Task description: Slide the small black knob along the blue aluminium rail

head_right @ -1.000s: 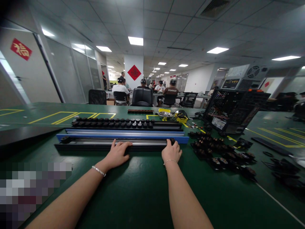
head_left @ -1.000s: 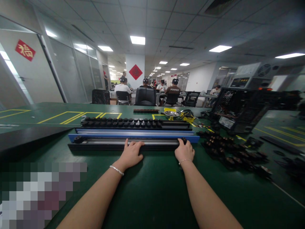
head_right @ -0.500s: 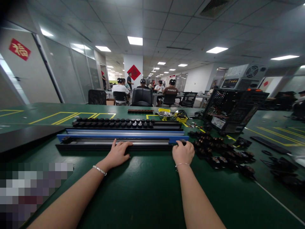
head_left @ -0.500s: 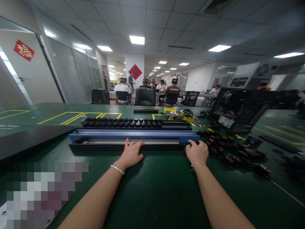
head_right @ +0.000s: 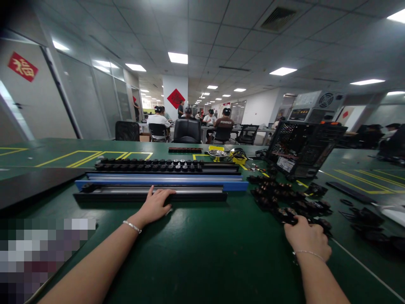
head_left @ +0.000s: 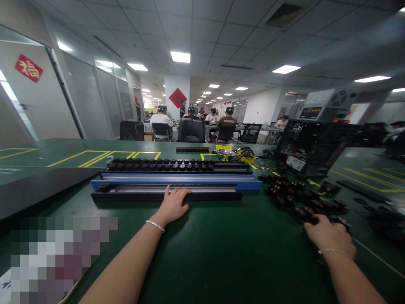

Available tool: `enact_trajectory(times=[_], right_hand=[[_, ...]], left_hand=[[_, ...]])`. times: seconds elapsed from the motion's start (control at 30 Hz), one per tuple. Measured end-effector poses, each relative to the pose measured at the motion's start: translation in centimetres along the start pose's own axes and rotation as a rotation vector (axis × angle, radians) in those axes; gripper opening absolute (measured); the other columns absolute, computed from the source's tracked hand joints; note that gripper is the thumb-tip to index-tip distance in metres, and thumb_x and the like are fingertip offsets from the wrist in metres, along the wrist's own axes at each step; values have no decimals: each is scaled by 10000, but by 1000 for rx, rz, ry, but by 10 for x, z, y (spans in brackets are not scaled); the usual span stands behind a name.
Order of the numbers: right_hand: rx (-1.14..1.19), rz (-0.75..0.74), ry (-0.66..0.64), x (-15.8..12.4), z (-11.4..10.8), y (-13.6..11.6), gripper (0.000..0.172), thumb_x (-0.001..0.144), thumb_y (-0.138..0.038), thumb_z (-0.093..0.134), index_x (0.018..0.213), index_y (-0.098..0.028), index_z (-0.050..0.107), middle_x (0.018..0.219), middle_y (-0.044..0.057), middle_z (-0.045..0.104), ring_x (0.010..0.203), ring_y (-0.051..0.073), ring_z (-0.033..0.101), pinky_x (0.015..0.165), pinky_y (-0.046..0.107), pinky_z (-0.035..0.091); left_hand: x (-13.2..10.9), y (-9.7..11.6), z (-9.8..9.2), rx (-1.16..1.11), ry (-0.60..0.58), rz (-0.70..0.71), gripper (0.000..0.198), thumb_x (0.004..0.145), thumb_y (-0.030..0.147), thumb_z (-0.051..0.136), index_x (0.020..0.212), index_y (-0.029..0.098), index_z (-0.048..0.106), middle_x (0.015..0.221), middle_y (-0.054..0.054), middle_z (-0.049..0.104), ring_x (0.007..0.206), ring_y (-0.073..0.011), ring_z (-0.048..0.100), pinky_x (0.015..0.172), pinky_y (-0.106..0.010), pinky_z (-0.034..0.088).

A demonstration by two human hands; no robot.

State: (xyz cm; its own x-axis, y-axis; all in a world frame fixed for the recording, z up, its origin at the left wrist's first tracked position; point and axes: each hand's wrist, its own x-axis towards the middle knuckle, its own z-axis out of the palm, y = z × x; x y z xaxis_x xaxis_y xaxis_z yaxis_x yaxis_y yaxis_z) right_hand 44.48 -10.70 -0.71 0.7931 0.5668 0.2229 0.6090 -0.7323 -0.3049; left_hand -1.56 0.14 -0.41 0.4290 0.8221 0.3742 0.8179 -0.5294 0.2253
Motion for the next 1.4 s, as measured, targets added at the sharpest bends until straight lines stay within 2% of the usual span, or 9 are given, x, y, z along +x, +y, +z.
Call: enact_trajectory(times=[0.1,0.17,0.27,0.33,0.5,0.63,0.8,1.0,1.4], right_hand=[[7,27,-35,3,7,2,598,653,-467,478,1197,-232,560,1119,248,502,986,424,521,644,525,413],[-20,-14,76,-4,7,-9,559,675,-448,466,1166,-205,576,1131,242,500,1032,440,486,707,555,410],[-23,-322,314,-26,2,-45,465,736,-340,422,1128,-150,585,1205,207,473,1146,372,417,879,515,375],[-10,-588,354,-46,3,-79,463,756,-263,401,1164,-102,550,1266,188,440,1204,309,371,974,452,325],[77,-938,130,-99,25,-168,477,809,-238,370,1270,-156,464,1381,89,374,1283,224,281,1049,388,241],[103,-972,-30,-121,44,-202,463,833,-300,398,1287,-220,447,1386,63,381,1304,240,240,1061,438,177],[85,-989,-73,-120,47,-203,357,860,-343,389,1163,-221,532,1150,76,554,1179,226,387,1048,458,154],[109,-913,-79,-117,44,-202,266,835,-368,421,996,-220,572,980,54,584,1045,218,464,1038,502,122],[180,-866,-67,-103,45,-190,262,787,-419,449,876,-197,558,936,42,601,1004,226,481,1040,498,100]], left_hand=[[0,-2,0,12,29,-23,418,751,263,476,1168,292,481,1194,-1,586,1180,-204,438,1102,-515,37],[1,-3,0,12,53,-48,415,758,268,470,1172,270,483,1188,-15,590,1171,-197,447,1107,-471,108],[2,-4,2,-3,91,-69,407,774,287,458,1179,251,478,1185,-25,587,1145,-193,467,1090,-435,193],[3,-3,3,-9,130,-88,399,776,292,460,1171,245,483,1183,-32,583,1149,-201,458,1068,-424,242],[4,-16,-6,45,322,-269,388,774,278,447,1156,230,494,1268,-54,513,1215,-236,381,1059,-432,249],[-1,-42,-24,27,464,-674,396,742,288,461,1121,190,526,1385,-127,358,1267,-307,308,1022,-490,284],[-11,-72,-47,-118,592,-1100,441,697,361,513,1098,181,541,1436,-158,233,1306,-372,233,1012,-544,267],[-21,-93,-55,-241,762,-1295,542,663,390,547,1157,178,481,1475,-175,83,1331,-382,172,1031,-538,234],[-27,-104,-57,-135,671,-1355,434,670,416,533,1053,217,581,1382,-157,320,1325,-374,188,1016,-558,230]])
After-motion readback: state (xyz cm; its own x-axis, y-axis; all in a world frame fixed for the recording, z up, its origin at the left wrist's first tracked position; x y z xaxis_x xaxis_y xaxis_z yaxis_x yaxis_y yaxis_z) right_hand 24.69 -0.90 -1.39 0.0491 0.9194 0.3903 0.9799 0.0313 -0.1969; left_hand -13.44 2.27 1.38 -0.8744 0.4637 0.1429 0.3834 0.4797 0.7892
